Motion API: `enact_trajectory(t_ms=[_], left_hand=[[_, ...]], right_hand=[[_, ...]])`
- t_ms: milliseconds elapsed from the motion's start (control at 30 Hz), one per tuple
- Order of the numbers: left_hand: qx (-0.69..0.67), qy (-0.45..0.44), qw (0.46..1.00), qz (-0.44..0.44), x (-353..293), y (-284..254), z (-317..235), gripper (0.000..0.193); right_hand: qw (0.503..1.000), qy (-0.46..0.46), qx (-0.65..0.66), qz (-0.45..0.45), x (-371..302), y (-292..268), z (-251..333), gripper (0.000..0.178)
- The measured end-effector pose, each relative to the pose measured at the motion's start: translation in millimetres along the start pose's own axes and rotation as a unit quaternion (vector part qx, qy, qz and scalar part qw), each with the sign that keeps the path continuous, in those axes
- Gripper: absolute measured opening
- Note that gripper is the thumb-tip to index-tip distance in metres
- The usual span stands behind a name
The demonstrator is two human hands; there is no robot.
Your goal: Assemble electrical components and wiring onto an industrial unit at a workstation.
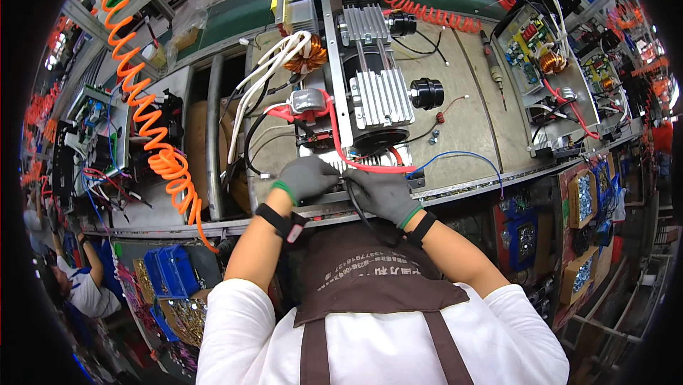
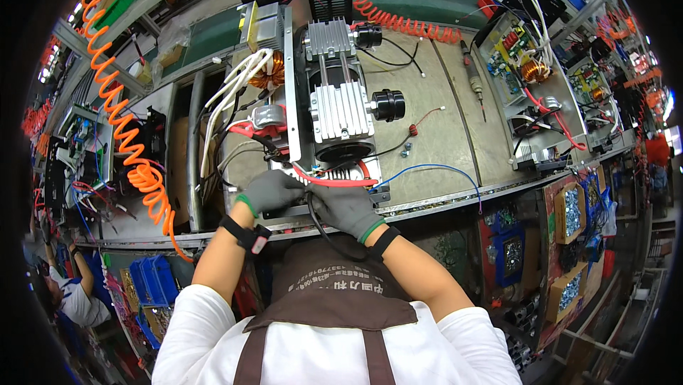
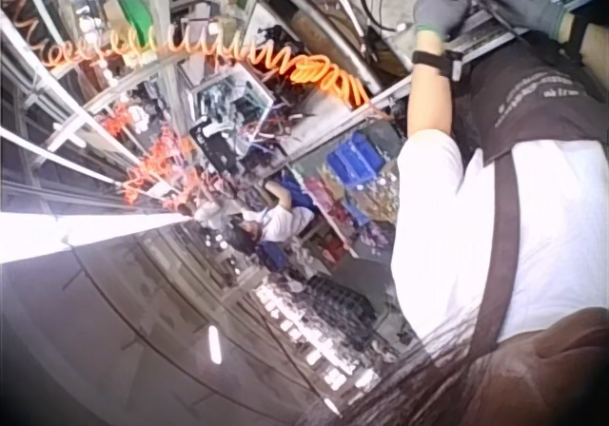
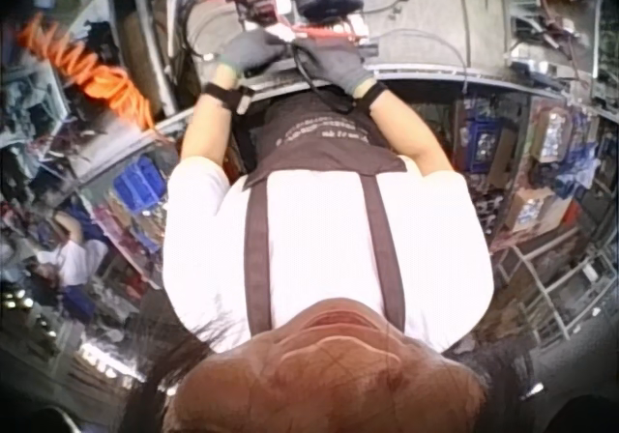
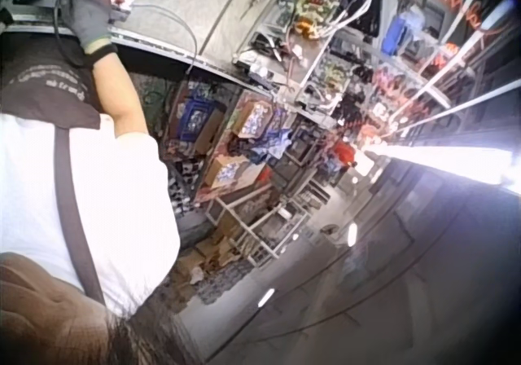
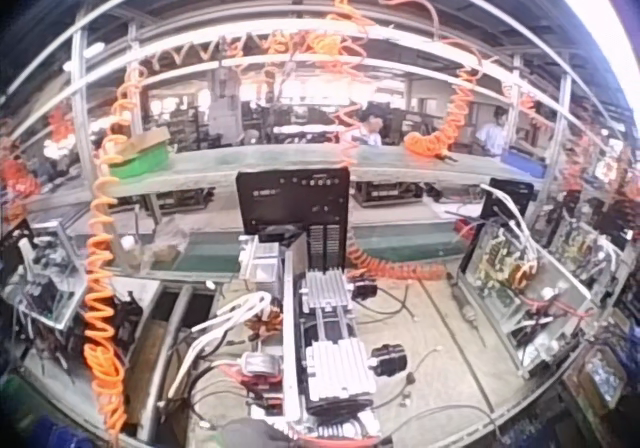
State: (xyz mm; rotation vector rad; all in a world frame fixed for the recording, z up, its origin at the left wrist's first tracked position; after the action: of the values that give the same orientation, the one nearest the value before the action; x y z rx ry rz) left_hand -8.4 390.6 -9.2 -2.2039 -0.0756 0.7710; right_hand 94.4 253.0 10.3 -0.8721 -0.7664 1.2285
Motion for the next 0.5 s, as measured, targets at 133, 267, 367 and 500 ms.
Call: enact_trajectory(t_ms=[133,267,367,500], left_hand=[[-0.157,-0.014,0.986,0.053,-1.2,-0.9,10.2,0.029],[0.257,0.017,0.964,-0.072,-1.2,3.8,-17.5,0.027],[-0.337,-0.018,0.941,-0.003,4.7,3.6,-14.3,0.019],[-0.177,-0.028,0.983,-0.031,3.1,5.4,2.9,0.02]], right_hand=[[0.998,-0.027,-0.014,-0.049,-1.1,-7.9,5.6,0.028],[0.995,-0.024,0.1,-0.014,-5.8,-15.8,3.5,0.056],[0.997,-0.034,0.067,-0.034,-5.6,-22.1,5.3,0.035],[0.994,-0.04,0.075,-0.071,-9.2,-23.0,0.6,0.029]])
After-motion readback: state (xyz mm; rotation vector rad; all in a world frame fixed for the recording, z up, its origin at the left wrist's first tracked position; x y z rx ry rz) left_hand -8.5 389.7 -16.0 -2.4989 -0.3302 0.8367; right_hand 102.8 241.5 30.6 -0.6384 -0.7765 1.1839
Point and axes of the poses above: each hand's wrist, its own x-axis towards the middle knuckle, its own y-axis out of the palm, z = x × y, the point moved 4 cm from there along x, towards the middle knuckle, and after that the axes turned 1 degree about z, right-handed, at the moved point
